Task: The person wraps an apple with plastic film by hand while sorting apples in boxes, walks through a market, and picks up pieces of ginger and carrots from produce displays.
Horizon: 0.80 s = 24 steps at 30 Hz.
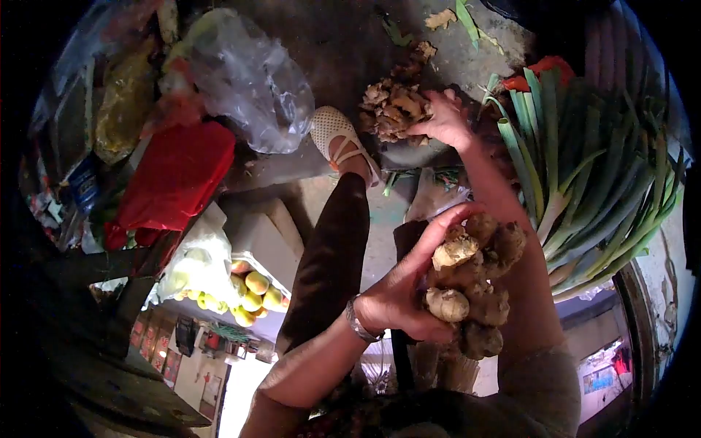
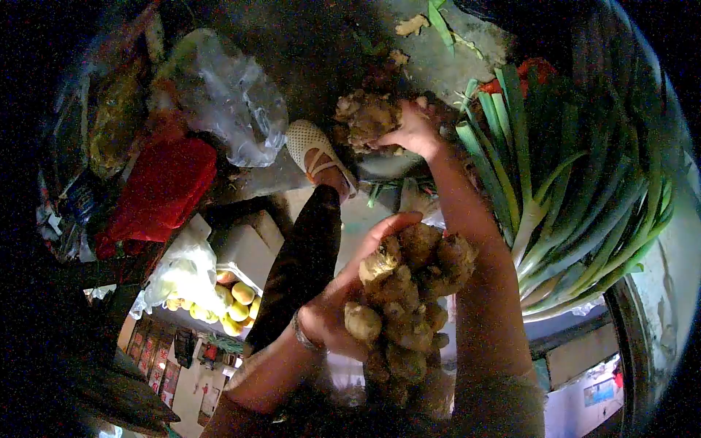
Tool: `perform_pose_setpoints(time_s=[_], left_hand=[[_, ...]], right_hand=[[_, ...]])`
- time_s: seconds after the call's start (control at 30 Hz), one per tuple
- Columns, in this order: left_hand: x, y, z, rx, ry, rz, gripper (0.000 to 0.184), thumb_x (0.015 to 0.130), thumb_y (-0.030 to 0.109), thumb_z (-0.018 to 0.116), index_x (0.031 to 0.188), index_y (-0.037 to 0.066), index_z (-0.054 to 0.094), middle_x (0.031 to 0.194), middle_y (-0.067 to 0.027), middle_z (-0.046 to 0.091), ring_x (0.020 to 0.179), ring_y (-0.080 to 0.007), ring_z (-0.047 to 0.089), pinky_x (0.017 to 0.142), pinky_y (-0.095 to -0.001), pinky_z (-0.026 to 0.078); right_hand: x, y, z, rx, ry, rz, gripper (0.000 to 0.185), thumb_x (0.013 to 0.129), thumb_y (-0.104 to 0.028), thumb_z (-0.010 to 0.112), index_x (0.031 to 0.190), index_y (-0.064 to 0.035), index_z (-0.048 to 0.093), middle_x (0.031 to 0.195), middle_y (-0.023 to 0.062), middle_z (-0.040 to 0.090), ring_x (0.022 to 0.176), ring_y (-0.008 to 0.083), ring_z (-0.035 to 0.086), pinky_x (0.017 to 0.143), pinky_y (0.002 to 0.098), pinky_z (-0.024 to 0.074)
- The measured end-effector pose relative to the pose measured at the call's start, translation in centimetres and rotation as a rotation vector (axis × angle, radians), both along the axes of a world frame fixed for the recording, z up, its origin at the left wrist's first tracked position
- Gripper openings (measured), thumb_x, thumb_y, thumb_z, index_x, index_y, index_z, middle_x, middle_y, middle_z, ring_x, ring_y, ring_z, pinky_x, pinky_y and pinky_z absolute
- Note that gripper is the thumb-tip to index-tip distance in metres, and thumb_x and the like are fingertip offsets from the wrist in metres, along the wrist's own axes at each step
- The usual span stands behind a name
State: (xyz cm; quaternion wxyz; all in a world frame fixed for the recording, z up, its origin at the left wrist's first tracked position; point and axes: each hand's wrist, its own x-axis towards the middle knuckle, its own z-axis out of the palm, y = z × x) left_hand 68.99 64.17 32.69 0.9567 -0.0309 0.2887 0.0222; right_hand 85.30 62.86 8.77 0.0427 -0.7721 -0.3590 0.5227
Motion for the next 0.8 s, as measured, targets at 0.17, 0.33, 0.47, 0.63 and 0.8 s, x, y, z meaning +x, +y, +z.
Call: perform_pose_setpoints(time_s=[0.17, 0.33, 0.47, 0.63, 0.8], left_hand=[[-0.3, -0.7, -0.8, 0.040, 0.003, -0.029, 0.126, 0.050, 0.017, 0.083, 0.150, 0.006, 0.008, 0.147, -0.0071, 0.025, 0.137, -0.0201, 0.026, 0.112, -0.0337, 0.021], [-0.4, -0.5, -0.6, 0.198, 0.003, -0.075, 0.126, 0.050, 0.017, 0.084, 0.150, 0.007, 0.007, 0.147, -0.0071, 0.026, 0.137, -0.0203, 0.027, 0.112, -0.0342, 0.021], [-0.5, -0.5, -0.6, 0.345, -0.019, -0.060, 0.127, 0.050, 0.017, 0.084, 0.150, 0.007, 0.007, 0.148, -0.0072, 0.026, 0.137, -0.0199, 0.027, 0.112, -0.0346, 0.021], [-0.5, -0.6, -0.6, 0.278, 0.040, -0.101, 0.127, 0.050, 0.016, 0.084, 0.150, 0.008, 0.007, 0.148, -0.0073, 0.026, 0.137, -0.0192, 0.026, 0.112, -0.0343, 0.021], [-0.7, -1.0, -1.3, 0.308, -0.001, -0.114, 0.124, 0.051, 0.014, 0.082, 0.150, 0.008, 0.007, 0.149, -0.0071, 0.025, 0.136, -0.0189, 0.026, 0.112, -0.0340, 0.021]], right_hand=[[-1.1, -2.8, -4.0, 0.068, 0.196, -0.297, 0.092, 0.053, -0.025, 0.090, 0.130, -0.0044, 0.045, 0.122, 0.0146, 0.051, 0.116, 0.0293, 0.050, 0.098, 0.0372, 0.0405], [-2.2, -4.4, -5.4, 0.217, 0.508, -0.668, 0.076, 0.060, -0.015, 0.089, 0.123, 0.0028, 0.049, 0.118, 0.0105, 0.059, 0.109, 0.0195, 0.055, 0.096, 0.0316, 0.0426], [-2.8, -6.2, -8.0, 0.160, 0.673, -0.814, 0.082, 0.063, -0.010, 0.086, 0.132, 0.0030, 0.043, 0.115, 0.0117, 0.060, 0.102, 0.0200, 0.058, 0.090, 0.0313, 0.0464], [-3.8, -7.3, -7.7, 0.050, 0.597, -1.074, 0.087, 0.063, -0.005, 0.086, 0.136, 0.0048, 0.039, 0.114, 0.0142, 0.061, 0.100, 0.0222, 0.059, 0.086, 0.0326, 0.0499], [-4.9, -9.0, -10.0, 0.258, 0.584, -1.237, 0.081, 0.061, 0.003, 0.083, 0.132, 0.0044, 0.043, 0.112, 0.0130, 0.060, 0.093, 0.0210, 0.060, 0.080, 0.0333, 0.0541]])
